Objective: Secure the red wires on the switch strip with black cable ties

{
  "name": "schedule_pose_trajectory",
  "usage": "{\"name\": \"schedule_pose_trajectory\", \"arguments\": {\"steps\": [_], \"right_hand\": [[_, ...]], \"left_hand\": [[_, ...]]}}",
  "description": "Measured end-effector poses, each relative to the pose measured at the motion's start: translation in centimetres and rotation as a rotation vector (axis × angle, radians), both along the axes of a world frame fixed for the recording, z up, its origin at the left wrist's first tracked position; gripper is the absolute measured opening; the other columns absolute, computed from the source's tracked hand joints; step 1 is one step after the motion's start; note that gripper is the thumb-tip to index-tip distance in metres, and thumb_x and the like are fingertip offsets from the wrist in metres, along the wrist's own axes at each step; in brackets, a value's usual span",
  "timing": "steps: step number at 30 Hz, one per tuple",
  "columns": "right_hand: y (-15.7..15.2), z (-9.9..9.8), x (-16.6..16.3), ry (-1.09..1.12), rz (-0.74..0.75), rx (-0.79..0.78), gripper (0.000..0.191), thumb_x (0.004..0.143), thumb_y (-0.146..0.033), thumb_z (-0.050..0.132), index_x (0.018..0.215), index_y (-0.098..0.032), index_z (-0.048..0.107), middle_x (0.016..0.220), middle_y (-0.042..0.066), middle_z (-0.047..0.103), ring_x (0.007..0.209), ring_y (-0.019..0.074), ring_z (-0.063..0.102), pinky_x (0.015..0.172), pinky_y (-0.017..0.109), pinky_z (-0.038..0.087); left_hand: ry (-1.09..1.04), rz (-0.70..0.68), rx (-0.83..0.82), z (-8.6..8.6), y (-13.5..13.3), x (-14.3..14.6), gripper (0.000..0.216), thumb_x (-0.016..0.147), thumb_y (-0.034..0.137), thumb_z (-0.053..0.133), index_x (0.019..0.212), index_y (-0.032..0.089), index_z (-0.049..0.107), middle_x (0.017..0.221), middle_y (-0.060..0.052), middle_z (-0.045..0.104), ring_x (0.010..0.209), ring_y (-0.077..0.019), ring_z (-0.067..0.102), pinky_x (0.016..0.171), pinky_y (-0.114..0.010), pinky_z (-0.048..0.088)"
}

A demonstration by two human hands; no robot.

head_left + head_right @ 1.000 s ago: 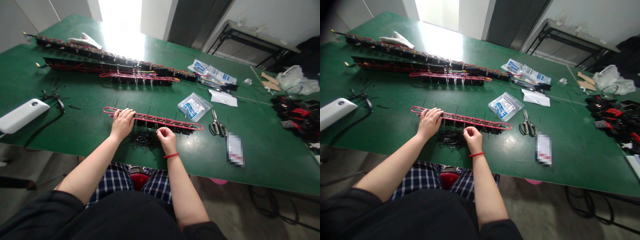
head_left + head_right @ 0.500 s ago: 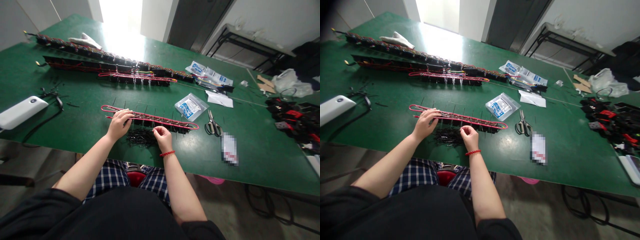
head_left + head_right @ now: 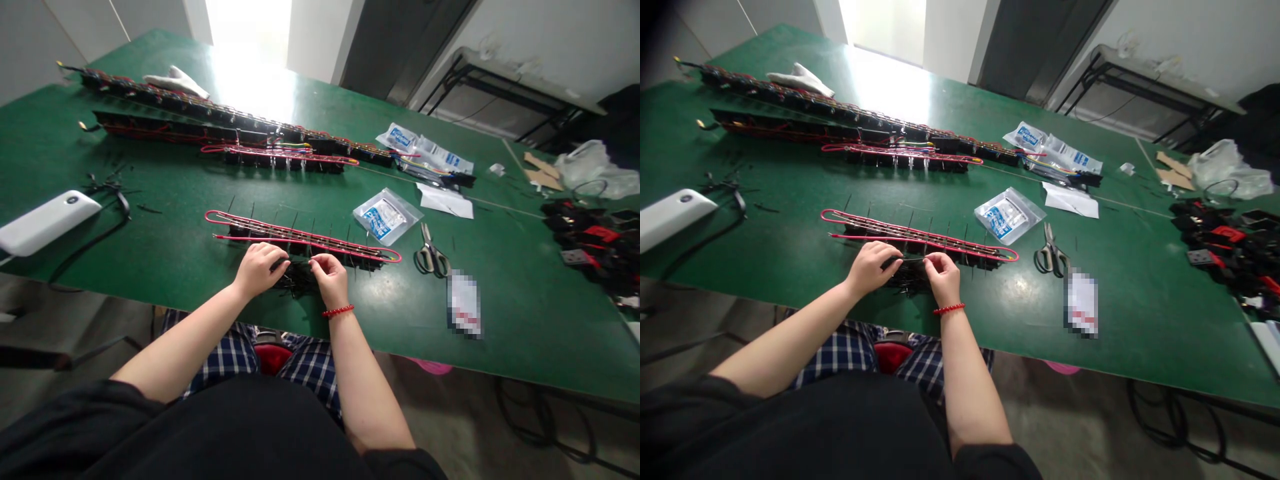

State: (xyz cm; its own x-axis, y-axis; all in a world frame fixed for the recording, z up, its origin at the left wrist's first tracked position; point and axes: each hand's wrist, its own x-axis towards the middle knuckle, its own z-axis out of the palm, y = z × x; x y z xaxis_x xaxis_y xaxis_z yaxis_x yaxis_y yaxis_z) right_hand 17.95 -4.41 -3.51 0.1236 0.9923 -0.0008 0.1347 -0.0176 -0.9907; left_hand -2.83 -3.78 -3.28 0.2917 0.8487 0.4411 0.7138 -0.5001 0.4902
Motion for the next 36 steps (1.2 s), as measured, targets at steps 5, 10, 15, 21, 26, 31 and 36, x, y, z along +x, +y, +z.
{"name": "schedule_pose_trajectory", "arguments": {"steps": [5,10,15,21,26,31,36], "right_hand": [[0.02,0.0,0.06,-0.012,0.005,0.008,0.021,0.079,-0.04,0.073,0.087,-0.021,0.071,0.079,0.002,0.07,0.068,0.0151,0.062,0.067,0.029,0.051],[-0.06,0.28,-0.01,-0.016,0.011,0.003,0.023,0.078,-0.042,0.074,0.087,-0.021,0.071,0.079,0.002,0.07,0.068,0.015,0.061,0.066,0.028,0.052],[-0.04,0.42,-0.13,-0.055,0.01,-0.001,0.026,0.078,-0.043,0.073,0.093,-0.021,0.073,0.087,0.004,0.073,0.07,0.0159,0.063,0.065,0.028,0.053],[-0.04,0.57,-0.2,-0.103,0.015,-0.003,0.026,0.08,-0.044,0.071,0.093,-0.021,0.074,0.088,0.005,0.075,0.072,0.0173,0.065,0.068,0.03,0.054],[-0.07,0.7,-0.18,-0.139,0.024,0.027,0.022,0.082,-0.041,0.069,0.089,-0.021,0.074,0.085,0.004,0.075,0.072,0.0172,0.064,0.069,0.03,0.053],[-0.06,0.66,-0.15,-0.15,0.034,0.032,0.02,0.082,-0.04,0.07,0.09,-0.021,0.074,0.086,0.004,0.075,0.072,0.0171,0.064,0.069,0.03,0.053],[-0.07,0.58,-0.22,-0.129,0.031,0.024,0.022,0.081,-0.041,0.07,0.091,-0.022,0.074,0.088,0.005,0.075,0.072,0.017,0.064,0.068,0.03,0.054]], "left_hand": [[-0.015,-0.024,0.006,-0.21,0.21,-0.06,0.021,0.098,0.032,0.055,0.089,0.022,0.071,0.096,-0.003,0.076,0.092,-0.0209,0.067,0.091,-0.039,0.048],[-0.039,-0.033,-0.002,-0.22,0.21,-0.1,0.019,0.098,0.031,0.056,0.089,0.022,0.071,0.095,-0.004,0.076,0.092,-0.0211,0.067,0.091,-0.04,0.049],[-0.068,-0.032,-0.017,0.0,0.17,-0.03,0.022,0.098,0.032,0.055,0.087,0.023,0.071,0.094,-0.004,0.076,0.091,-0.0211,0.068,0.092,-0.04,0.05],[-0.072,-0.032,-0.016,0.18,0.13,0.06,0.022,0.098,0.032,0.055,0.086,0.023,0.071,0.093,-0.004,0.077,0.091,-0.0207,0.068,0.091,-0.04,0.05],[-0.069,-0.023,-0.014,0.15,0.21,0.04,0.021,0.097,0.032,0.055,0.087,0.022,0.071,0.093,-0.004,0.077,0.09,-0.0209,0.068,0.09,-0.04,0.05],[-0.087,-0.029,-0.01,0.14,0.25,-0.04,0.019,0.096,0.031,0.056,0.087,0.022,0.071,0.094,-0.004,0.076,0.091,-0.021,0.068,0.09,-0.039,0.05],[-0.093,-0.028,-0.018,0.16,0.32,-0.02,0.02,0.097,0.031,0.055,0.086,0.022,0.07,0.092,-0.004,0.076,0.089,-0.0208,0.068,0.089,-0.04,0.051]]}}
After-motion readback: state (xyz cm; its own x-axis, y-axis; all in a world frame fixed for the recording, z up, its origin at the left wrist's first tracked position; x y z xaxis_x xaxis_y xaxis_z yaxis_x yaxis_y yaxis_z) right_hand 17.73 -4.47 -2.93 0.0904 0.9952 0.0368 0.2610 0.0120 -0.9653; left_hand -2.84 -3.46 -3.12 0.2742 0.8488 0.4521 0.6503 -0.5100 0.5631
